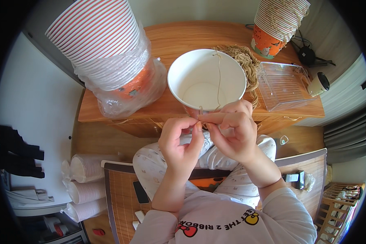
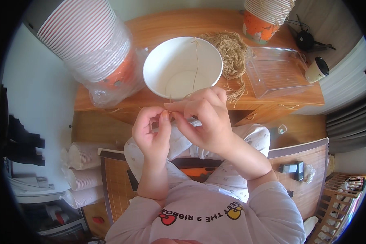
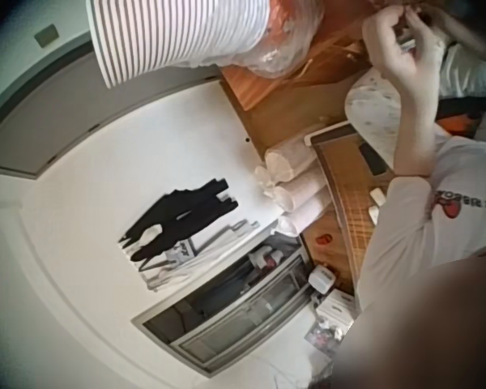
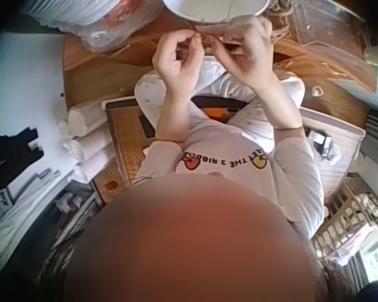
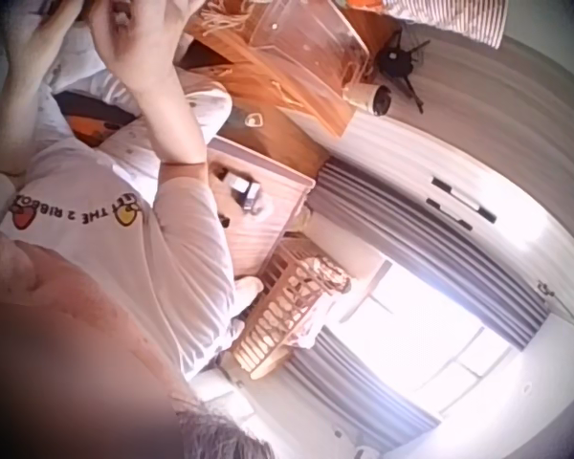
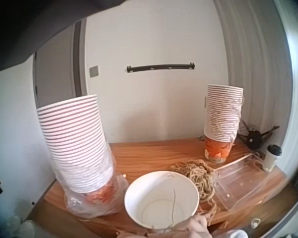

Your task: Attaching string handles to paper buckets.

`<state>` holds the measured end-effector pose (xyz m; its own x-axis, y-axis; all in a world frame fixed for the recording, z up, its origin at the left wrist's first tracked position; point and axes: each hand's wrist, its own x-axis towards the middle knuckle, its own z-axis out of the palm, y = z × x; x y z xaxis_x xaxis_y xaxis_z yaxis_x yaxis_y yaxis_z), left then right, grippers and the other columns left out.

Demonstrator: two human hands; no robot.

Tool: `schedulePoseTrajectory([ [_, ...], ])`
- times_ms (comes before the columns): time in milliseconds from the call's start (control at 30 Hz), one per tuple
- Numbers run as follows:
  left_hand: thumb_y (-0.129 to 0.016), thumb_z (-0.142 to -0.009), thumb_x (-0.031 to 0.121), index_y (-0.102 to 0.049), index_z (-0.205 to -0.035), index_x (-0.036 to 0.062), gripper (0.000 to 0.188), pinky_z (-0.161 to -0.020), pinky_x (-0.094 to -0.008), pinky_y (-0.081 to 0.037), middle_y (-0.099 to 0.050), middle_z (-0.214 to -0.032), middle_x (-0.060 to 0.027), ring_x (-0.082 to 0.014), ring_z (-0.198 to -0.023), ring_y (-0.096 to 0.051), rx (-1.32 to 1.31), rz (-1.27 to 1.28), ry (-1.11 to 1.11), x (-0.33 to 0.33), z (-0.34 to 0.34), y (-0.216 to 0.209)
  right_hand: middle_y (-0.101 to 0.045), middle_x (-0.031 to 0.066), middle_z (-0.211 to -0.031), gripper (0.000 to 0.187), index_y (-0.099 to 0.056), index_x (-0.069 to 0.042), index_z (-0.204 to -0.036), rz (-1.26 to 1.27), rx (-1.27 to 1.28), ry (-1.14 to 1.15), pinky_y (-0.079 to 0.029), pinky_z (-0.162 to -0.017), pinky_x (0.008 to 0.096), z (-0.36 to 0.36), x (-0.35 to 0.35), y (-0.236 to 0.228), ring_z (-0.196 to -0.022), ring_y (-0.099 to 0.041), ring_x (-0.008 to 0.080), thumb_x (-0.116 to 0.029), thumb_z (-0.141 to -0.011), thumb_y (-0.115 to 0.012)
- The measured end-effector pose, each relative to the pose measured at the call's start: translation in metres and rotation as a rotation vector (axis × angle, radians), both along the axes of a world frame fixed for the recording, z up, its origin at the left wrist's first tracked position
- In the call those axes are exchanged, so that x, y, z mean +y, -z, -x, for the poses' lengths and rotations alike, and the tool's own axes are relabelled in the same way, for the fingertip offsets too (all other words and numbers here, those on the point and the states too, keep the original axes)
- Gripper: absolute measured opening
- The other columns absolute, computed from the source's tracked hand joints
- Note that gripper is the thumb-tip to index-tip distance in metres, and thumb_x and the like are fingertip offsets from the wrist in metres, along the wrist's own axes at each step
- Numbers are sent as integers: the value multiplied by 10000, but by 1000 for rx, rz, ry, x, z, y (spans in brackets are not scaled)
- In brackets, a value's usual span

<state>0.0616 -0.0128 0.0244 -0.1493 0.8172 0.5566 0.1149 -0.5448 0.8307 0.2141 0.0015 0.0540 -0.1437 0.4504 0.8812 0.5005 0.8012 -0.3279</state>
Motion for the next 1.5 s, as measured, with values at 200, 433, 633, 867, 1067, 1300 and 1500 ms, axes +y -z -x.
schedulePoseTrajectory([
  [200,-736,-809,-25,-660,-905,13,129,-655,-273,-473,-657,-869,-67,-158,-753,-579,-31,-2,-6,-1,-1,0,-743,-53,-979,368,-642,-121,-1017,24,31,-49,-345,-800,306,1,-4,-3,-810,-605,119,-11,-707,-806],
  [433,-744,-792,-28,-668,-888,14,129,-653,-283,-478,-663,-849,-72,-184,-768,-588,13,-46,-33,-1,-1,-2,-745,-56,-967,376,-616,-128,-988,-25,1,-2,-349,-797,305,0,0,1,-806,-610,121,-11,-699,-825],
  [633,-748,-785,-24,-671,-881,26,133,-640,-292,-477,-667,-825,-60,-198,-762,-586,47,-63,-76,-1,-4,-3,-731,-62,-931,390,-631,-133,-1004,-80,33,98,-341,-750,293,7,-3,7,-766,-593,111,14,-695,-819],
  [867,-737,-788,-22,-670,-878,25,122,-632,-297,-478,-664,-815,-60,-205,-745,-582,47,-58,-90,-1,-5,-1,-727,1,-917,372,-530,-111,-950,67,23,128,-379,-747,294,5,-12,8,-733,-554,138,71,-735,-771],
  [1067,-685,-870,2,-652,-927,6,65,-642,-265,-476,-661,-878,-65,-149,-744,-579,-49,-66,-10,0,-6,15,-727,163,-990,340,-385,-67,-947,406,264,-55,-482,-859,295,7,-21,31,-932,-629,160,123,-867,-655],
  [1300,-612,-983,96,-636,-1072,-12,141,-666,-192,-434,-668,-972,-39,-48,-777,-546,-309,240,264,7,0,20,-725,141,-958,290,-405,-35,-969,612,600,-260,-539,-764,255,11,-21,34,-917,-690,142,39,-901,-677],
  [1500,-638,-981,160,-685,-1059,-3,187,-620,-165,-369,-682,-952,-14,-13,-709,-490,-504,478,501,11,2,13,-693,112,-965,275,-420,-32,-995,677,609,-308,-544,-789,254,11,-22,33,-939,-677,146,40,-906,-669],
])
